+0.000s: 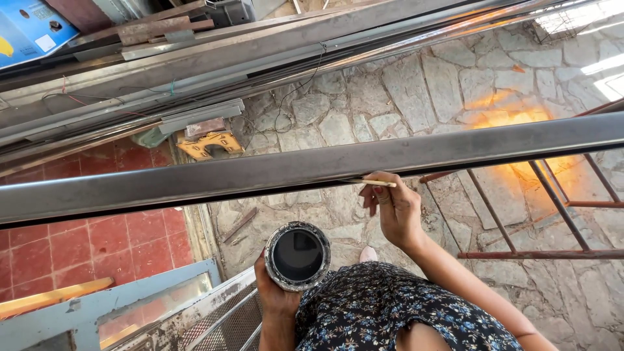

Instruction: Applying black paint to a long metal profile using a handheld paintbrush.

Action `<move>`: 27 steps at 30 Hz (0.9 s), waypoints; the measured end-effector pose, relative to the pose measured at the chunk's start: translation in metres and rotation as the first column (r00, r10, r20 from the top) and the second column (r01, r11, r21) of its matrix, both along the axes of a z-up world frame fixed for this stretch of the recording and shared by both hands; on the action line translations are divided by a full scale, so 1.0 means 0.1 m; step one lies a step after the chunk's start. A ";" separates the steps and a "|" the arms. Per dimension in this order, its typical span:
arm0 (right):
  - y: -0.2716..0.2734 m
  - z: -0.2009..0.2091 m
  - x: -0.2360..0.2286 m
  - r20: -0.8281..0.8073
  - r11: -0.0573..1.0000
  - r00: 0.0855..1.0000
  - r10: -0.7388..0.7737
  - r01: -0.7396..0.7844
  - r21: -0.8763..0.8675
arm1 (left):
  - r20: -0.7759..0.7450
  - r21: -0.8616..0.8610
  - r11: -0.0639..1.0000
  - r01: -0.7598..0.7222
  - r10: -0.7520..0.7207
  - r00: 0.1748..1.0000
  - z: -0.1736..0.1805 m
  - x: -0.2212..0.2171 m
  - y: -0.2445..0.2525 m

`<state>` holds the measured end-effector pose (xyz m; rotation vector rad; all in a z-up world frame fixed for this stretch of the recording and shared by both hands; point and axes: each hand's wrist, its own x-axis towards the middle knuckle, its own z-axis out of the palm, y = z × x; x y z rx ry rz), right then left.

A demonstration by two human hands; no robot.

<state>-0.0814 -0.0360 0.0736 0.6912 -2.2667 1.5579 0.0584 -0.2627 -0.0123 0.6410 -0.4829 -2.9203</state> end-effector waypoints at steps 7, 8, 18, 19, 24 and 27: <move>0.42 -0.06 -0.08 -0.034 1.000 0.999 0.024 -0.024 0.000 | -0.060 -0.003 1.000 -0.017 0.016 0.998 0.03 0.06 -0.03; 0.52 -0.04 -0.07 -0.033 1.000 0.999 0.023 -0.023 0.003 | -0.060 0.000 1.000 -0.016 0.016 0.998 0.04 0.06 -0.02; 1.64 0.10 -0.03 -0.070 0.880 0.954 -0.291 0.296 0.371 | 0.301 -0.006 1.000 -0.008 0.009 0.954 0.18 0.03 0.12; 1.76 0.10 -0.04 -0.088 0.872 0.944 -0.318 0.328 0.363 | 0.250 -0.003 1.000 0.007 -0.006 0.968 0.14 0.04 0.13; 2.10 -0.01 0.04 -0.432 0.567 0.811 -0.394 0.584 0.580 | 0.175 0.030 0.999 0.023 -0.028 0.984 0.01 0.05 0.19; 1.87 -0.01 0.03 -0.264 0.385 0.832 -0.489 0.477 0.790 | 0.146 0.039 0.998 0.045 -0.050 0.988 -0.08 0.08 0.21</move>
